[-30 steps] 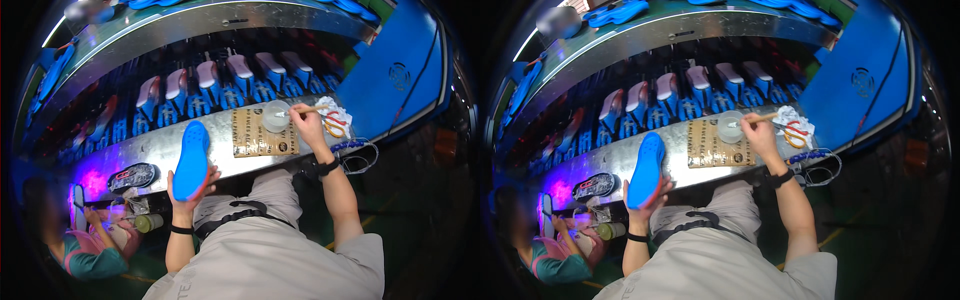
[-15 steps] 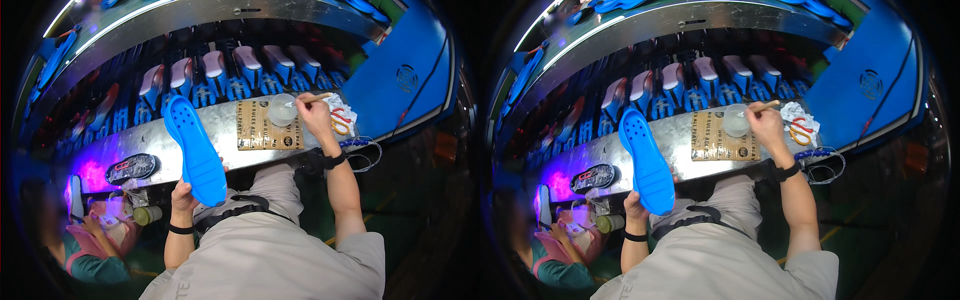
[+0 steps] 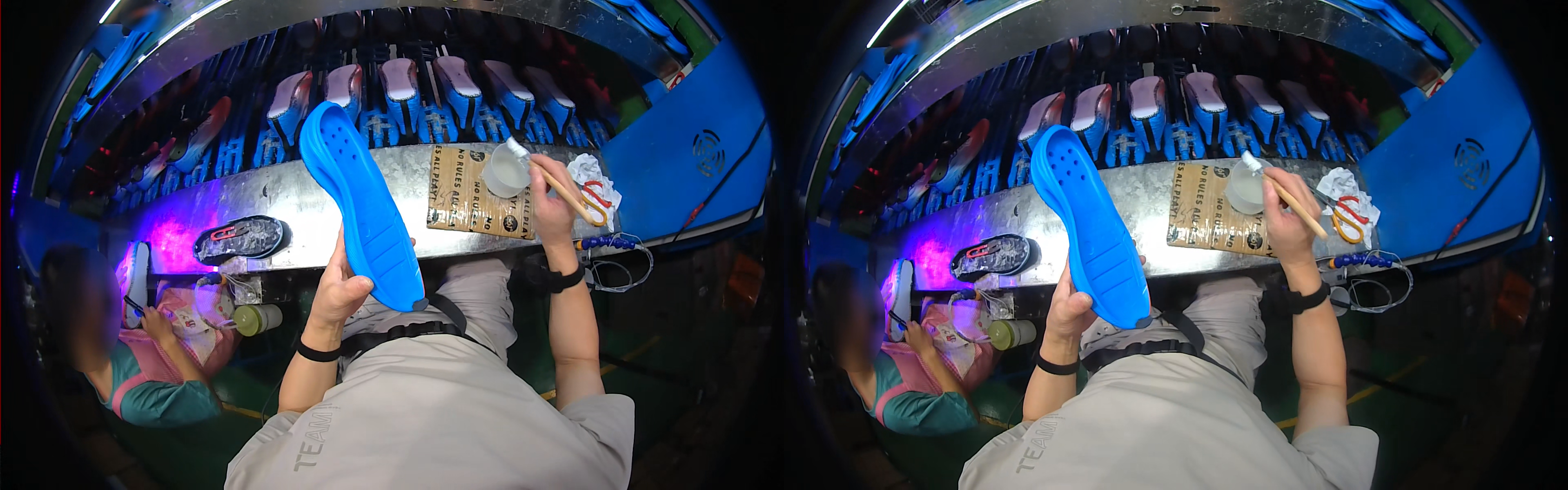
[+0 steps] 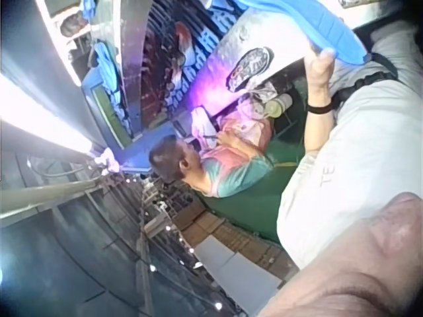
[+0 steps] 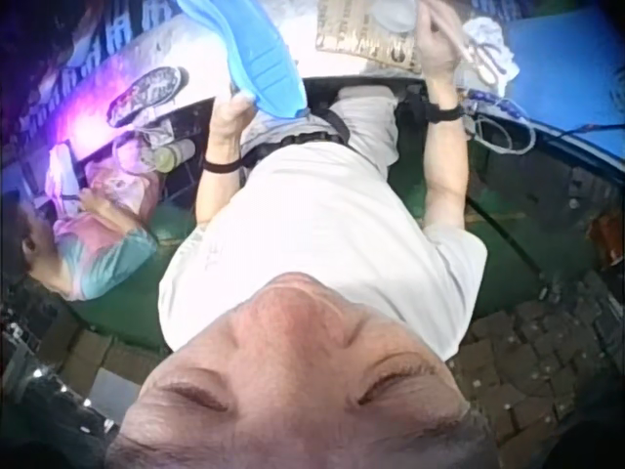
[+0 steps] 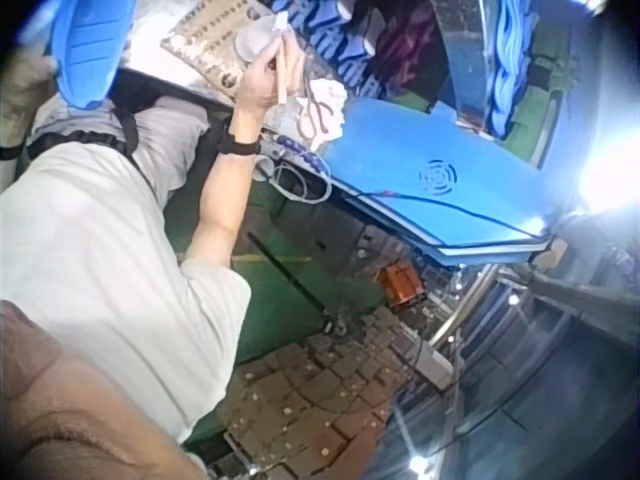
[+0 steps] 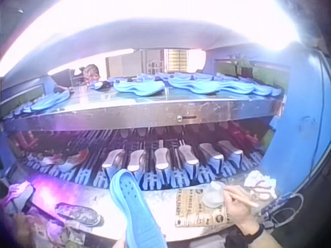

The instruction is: Using a brush to apply glue or adhesive to the perimeter of blue shoe soles and placing them onto a conveyor rack.

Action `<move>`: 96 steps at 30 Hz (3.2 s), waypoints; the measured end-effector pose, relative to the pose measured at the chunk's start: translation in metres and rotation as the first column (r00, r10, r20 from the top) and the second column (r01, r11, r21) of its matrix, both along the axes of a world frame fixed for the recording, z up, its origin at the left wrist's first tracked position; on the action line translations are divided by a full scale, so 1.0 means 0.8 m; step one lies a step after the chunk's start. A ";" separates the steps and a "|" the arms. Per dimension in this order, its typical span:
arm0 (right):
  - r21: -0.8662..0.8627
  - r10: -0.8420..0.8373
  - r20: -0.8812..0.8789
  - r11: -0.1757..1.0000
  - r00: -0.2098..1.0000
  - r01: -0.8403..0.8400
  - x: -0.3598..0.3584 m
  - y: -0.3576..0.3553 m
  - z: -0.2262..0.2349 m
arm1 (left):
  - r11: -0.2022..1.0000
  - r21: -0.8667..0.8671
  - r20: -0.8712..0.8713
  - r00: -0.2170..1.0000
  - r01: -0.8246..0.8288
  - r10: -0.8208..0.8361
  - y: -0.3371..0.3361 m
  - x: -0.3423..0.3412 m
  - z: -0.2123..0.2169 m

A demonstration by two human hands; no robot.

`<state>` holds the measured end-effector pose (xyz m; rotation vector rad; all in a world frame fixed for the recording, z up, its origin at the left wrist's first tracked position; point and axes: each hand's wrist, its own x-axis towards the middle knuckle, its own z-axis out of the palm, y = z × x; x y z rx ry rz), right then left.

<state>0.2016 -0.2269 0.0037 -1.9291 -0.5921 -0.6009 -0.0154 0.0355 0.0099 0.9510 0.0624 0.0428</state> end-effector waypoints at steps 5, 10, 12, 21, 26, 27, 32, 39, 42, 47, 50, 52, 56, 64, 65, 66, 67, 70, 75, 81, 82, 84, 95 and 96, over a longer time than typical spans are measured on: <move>-0.044 -0.069 -0.181 0.997 0.981 0.062 -0.004 -0.003 -0.014 | 1.000 0.005 0.010 1.000 0.012 -0.012 0.002 -0.003 -0.003; 0.163 0.319 -0.230 0.944 0.919 -0.287 -0.043 0.030 0.032 | 0.999 -0.010 0.018 0.999 0.035 -0.035 0.000 -0.002 -0.004; 0.142 0.408 -0.189 0.912 0.893 -0.386 -0.057 0.044 0.048 | 0.999 0.035 -0.010 1.000 0.023 -0.023 -0.005 -0.001 0.005; 0.019 0.574 -0.025 0.819 0.819 -0.573 -0.061 0.098 0.062 | 0.996 0.056 -0.035 0.997 0.073 -0.071 -0.003 -0.012 0.005; -0.028 0.558 0.028 0.830 0.829 -0.557 -0.064 0.093 0.059 | 0.995 0.060 -0.045 0.996 0.077 -0.074 -0.002 -0.013 0.005; -0.026 0.573 0.009 0.820 0.820 -0.572 -0.067 0.091 0.059 | 0.995 0.066 -0.037 0.997 0.072 -0.069 -0.001 -0.014 0.003; -0.007 0.599 -0.086 0.799 0.796 -0.602 -0.086 0.080 0.053 | 0.998 -0.003 -0.014 0.998 0.066 -0.066 -0.001 -0.010 0.008; 0.036 0.656 -0.207 0.746 0.726 -0.665 -0.104 0.065 0.058 | 1.000 0.011 0.007 1.000 -0.007 0.007 0.012 -0.007 0.008; 0.045 0.705 -0.290 0.685 0.647 -0.727 -0.103 0.058 0.069 | 0.999 0.024 0.003 0.999 -0.047 0.047 0.018 -0.011 -0.005; 0.135 0.659 -0.257 0.749 0.707 -0.648 -0.093 0.071 0.068 | 1.000 0.028 0.036 0.999 0.008 -0.009 0.006 0.002 0.015; 0.146 0.631 -0.200 0.776 0.750 -0.614 -0.093 0.081 0.061 | 0.999 0.051 0.051 0.999 0.001 -0.003 0.002 0.003 0.024; 0.097 0.637 -0.174 0.770 0.751 -0.630 -0.097 0.076 0.062 | 0.998 0.061 0.048 0.999 -0.012 0.009 0.008 0.000 0.018; 0.080 0.682 -0.124 0.731 0.721 -0.677 -0.109 0.065 0.056 | 0.994 0.088 0.089 0.995 -0.057 0.049 0.017 0.001 0.011; 0.144 0.729 -0.158 0.684 0.666 -0.715 -0.116 0.054 0.069 | 0.988 0.115 0.071 0.993 -0.104 0.096 0.010 0.004 0.025; 0.175 0.713 -0.154 0.702 0.685 -0.691 -0.116 0.053 0.070 | 0.989 0.104 0.077 0.992 -0.109 0.101 0.009 0.004 0.025; 0.192 0.703 -0.179 0.711 0.689 -0.676 -0.114 0.052 0.072 | 0.989 0.107 0.076 0.992 -0.106 0.099 0.012 0.002 0.020; 0.194 0.700 -0.178 0.714 0.691 -0.673 -0.112 0.052 0.074 | 0.983 0.140 0.081 0.991 -0.118 0.107 0.017 0.001 0.014; 0.204 0.657 -0.187 0.753 0.730 -0.625 -0.109 0.057 0.069 | 0.973 0.179 0.096 0.987 -0.144 0.129 0.020 -0.001 0.008; 0.136 0.683 -0.137 0.730 0.717 -0.670 -0.115 0.057 0.065 | 0.975 0.182 0.124 0.987 -0.125 0.103 0.010 0.007 0.031; 0.110 0.735 -0.124 0.678 0.667 -0.727 -0.122 0.048 0.074 | 0.973 0.169 0.133 0.982 -0.156 0.134 0.013 0.007 0.034; 0.192 0.706 -0.109 0.705 0.700 -0.682 -0.121 0.046 0.076 | 0.977 0.154 0.134 0.982 -0.150 0.130 0.013 0.009 0.034; 0.305 0.676 -0.149 0.726 0.722 -0.617 -0.115 0.035 0.077 | 0.980 0.140 0.135 0.983 -0.143 0.124 0.012 0.015 0.035; 0.313 0.351 -0.379 0.919 0.856 -0.238 -0.095 0.056 -0.030 | 0.981 -0.196 0.049 0.999 0.007 0.002 0.025 0.000 0.033; 0.268 0.346 -0.356 0.928 0.868 -0.260 -0.093 0.055 -0.043 | 0.973 -0.217 0.058 0.996 0.081 -0.070 0.027 -0.002 0.032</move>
